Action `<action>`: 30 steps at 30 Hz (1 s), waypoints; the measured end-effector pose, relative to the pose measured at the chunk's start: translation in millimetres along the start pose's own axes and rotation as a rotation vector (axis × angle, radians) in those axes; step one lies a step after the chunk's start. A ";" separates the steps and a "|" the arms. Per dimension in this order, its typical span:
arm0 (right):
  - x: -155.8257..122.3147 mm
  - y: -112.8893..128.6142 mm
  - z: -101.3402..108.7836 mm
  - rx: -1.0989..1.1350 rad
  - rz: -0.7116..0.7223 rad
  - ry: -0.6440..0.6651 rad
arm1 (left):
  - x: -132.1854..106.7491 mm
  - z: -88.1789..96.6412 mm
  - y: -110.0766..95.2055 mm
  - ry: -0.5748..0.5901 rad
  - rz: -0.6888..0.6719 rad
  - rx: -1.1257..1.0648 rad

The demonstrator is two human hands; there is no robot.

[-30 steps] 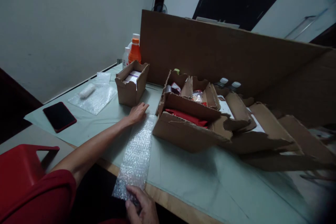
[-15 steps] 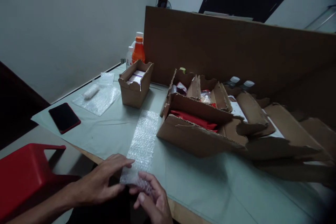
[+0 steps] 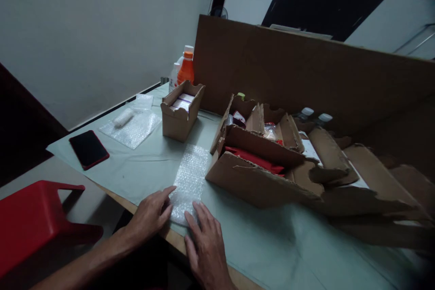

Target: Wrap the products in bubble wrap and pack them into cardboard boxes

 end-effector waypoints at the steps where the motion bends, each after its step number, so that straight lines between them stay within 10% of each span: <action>1: 4.1 -0.3 -3.7 -0.021 0.005 0.011 | -1.2 1.9 -1.6 -0.039 -0.031 0.021; 8: 15.3 -2.3 -8.8 0.044 0.021 -0.086 | -21.5 13.8 -10.5 -0.032 -0.348 0.091; 20: 6.0 -20.7 10.2 -0.013 -0.057 -0.219 | 2.2 -5.1 0.4 -0.044 -0.041 0.009; 30: 13.1 -18.7 -2.5 0.002 0.034 -0.083 | -9.1 7.6 -11.1 -0.032 -0.296 0.035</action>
Point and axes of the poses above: each hand's wrist, its own x-axis towards the middle knuckle, its own z-axis out of the back of the hand, y = z × x, the point moved 2 cm from there along x, towards the middle knuckle, and after that the axes turned 2 degrees about z, right-handed, at the moved point
